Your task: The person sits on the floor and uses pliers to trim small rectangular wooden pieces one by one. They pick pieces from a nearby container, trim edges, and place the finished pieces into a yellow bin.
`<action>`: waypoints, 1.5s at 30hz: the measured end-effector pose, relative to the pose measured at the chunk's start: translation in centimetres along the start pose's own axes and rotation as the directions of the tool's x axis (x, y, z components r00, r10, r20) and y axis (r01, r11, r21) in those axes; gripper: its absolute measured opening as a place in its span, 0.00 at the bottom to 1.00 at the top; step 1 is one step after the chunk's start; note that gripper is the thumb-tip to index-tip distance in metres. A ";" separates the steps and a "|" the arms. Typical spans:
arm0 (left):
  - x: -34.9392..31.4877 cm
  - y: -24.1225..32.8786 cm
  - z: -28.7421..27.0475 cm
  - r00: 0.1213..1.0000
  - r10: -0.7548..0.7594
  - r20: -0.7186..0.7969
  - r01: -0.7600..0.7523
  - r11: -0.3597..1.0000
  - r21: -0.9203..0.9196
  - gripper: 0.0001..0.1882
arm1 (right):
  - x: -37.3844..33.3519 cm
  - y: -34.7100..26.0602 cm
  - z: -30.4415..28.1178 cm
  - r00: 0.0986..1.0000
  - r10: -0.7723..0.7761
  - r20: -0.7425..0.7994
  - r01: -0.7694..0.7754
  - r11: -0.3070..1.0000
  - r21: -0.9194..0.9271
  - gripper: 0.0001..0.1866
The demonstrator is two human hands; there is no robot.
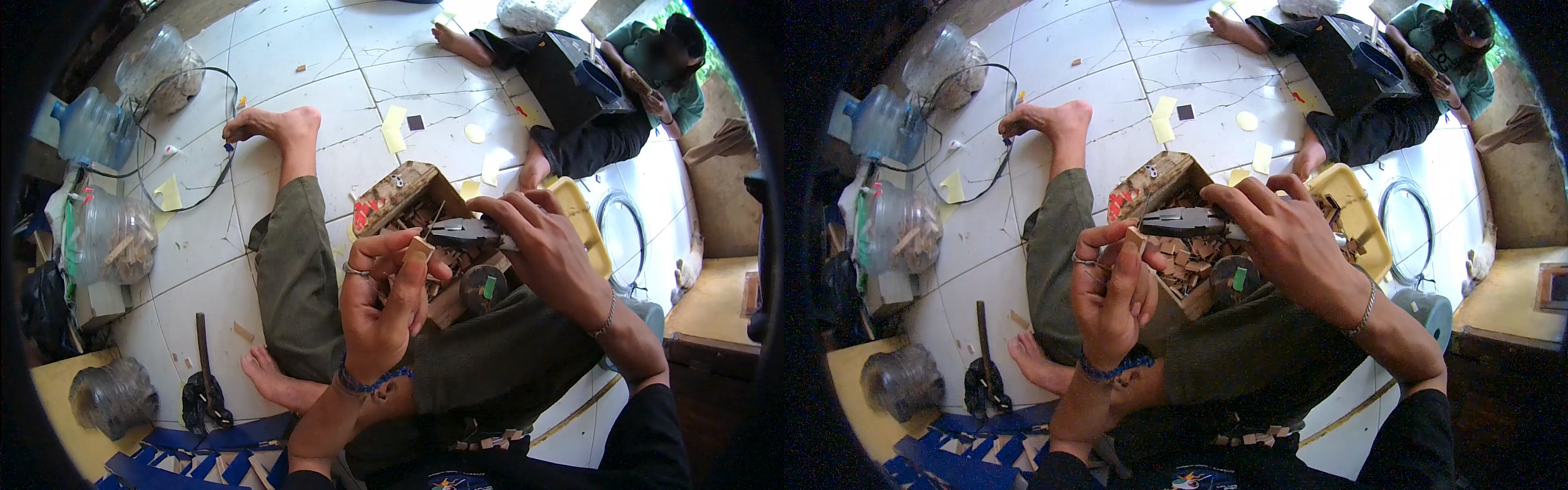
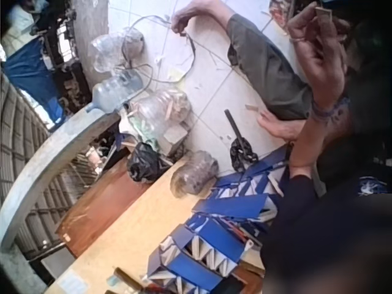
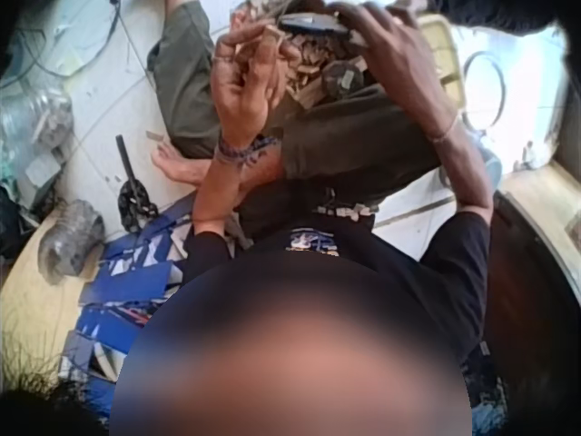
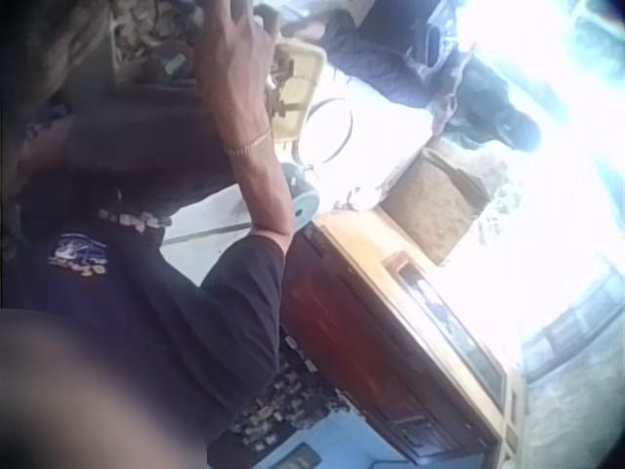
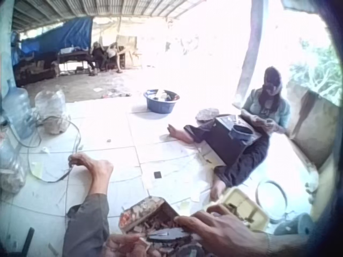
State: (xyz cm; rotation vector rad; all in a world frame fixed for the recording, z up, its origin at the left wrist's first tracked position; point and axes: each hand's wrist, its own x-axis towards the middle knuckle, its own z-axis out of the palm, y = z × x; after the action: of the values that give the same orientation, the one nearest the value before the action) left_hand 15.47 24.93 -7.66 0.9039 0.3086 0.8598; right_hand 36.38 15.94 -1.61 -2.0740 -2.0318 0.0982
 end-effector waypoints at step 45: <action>-0.1 -1.3 -1.0 0.940 0.342 0.002 -0.294 0.806 0.513 0.21 | -0.3 -1.5 -0.6 0.998 0.005 -0.059 -0.010 0.995 -0.101 0.33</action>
State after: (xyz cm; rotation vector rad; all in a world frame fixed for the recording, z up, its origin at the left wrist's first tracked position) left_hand 15.50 24.96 -9.33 1.4427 0.4857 1.1613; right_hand 35.03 15.60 -0.69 -2.1180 -2.0343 -0.0648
